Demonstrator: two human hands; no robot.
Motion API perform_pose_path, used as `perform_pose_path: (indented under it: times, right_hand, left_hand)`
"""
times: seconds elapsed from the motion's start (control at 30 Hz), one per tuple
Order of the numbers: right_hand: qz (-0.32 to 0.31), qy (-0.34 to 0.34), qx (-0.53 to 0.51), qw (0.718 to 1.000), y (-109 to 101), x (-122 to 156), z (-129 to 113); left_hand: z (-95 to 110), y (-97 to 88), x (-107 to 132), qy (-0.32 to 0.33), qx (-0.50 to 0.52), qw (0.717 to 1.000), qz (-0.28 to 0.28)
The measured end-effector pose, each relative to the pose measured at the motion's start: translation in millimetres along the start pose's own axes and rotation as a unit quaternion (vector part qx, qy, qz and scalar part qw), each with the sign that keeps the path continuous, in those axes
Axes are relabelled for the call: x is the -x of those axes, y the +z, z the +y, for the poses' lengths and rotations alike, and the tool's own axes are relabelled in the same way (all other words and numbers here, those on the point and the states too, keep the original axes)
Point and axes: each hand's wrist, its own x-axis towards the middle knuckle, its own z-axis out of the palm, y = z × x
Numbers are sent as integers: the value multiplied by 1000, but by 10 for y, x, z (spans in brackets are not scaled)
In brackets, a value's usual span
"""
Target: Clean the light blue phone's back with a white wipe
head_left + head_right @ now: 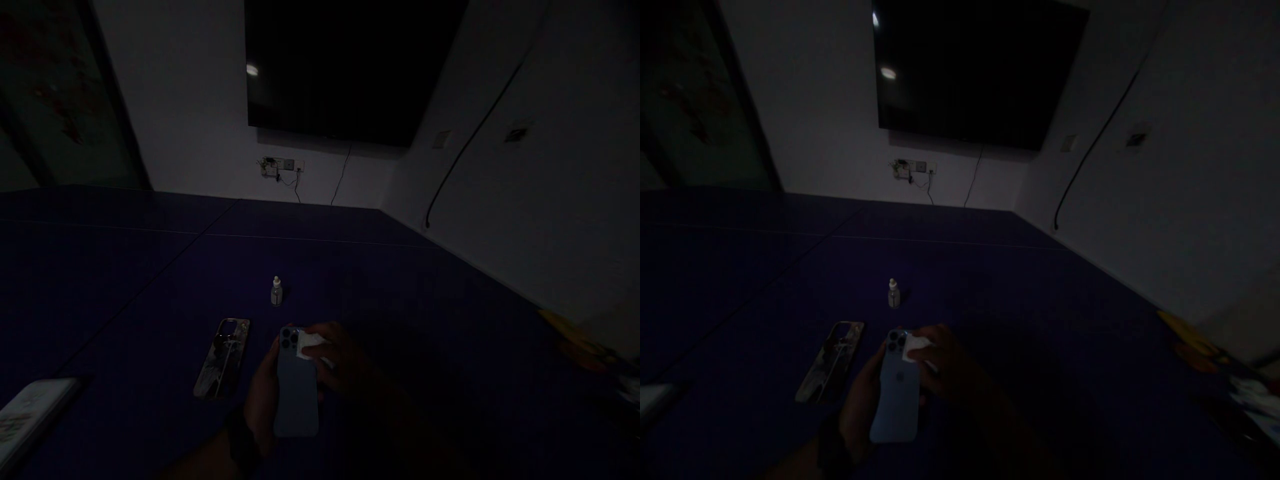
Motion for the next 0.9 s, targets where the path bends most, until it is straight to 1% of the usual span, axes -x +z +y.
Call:
perform_pose_path:
  times: [0.1, 0.2, 0.27, 0.33, 0.4, 0.43, 0.5, 0.57, 0.63, 0.7, 0.73, 0.8, 0.9]
  right_hand:
    - [5, 102, -56, 993, -7, 10, -6]
    - [25, 206, -120, 971, 36, -36, -26]
    - [56, 268, -155, 949, 82, -78, -41]
    - [80, 334, -192, 919, 123, -114, -48]
    - [89, 387, -228, 889, 152, -141, -46]
    - [93, 403, -236, 879, 162, -155, -44]
    - [113, 416, -214, 876, 178, -181, -45]
    - [139, 404, -171, 888, 186, -201, -48]
    - [145, 361, -153, 909, 175, -202, -41]
    - [124, 313, -164, 927, 141, -185, -11]
    - [112, 302, -169, 931, 120, -174, 10]
    - [109, 310, -168, 929, 84, -161, 53]
    - [146, 350, -146, 914, 93, -177, 68]
  left_hand:
    - [4, 6, 14, -15, -30, 999, 6]
    - [11, 25, 32, -33, -56, 998, 18]
    - [17, 46, 43, -47, -66, 996, 39]
    - [25, 76, 53, -47, -70, 995, 58]
    - [31, 108, 64, -31, -63, 996, 55]
    - [33, 121, 70, -25, -62, 996, 50]
    - [34, 139, 79, -38, -73, 995, 53]
    - [33, 142, 84, -56, -90, 992, 64]
    - [32, 127, 83, -43, -89, 993, 66]
    - [33, 97, 73, -31, -83, 995, 51]
    - [33, 78, 65, -30, -80, 996, 38]
    - [30, 39, 47, -41, -78, 996, 5]
    - [13, -5, 25, -48, -74, 996, -26]
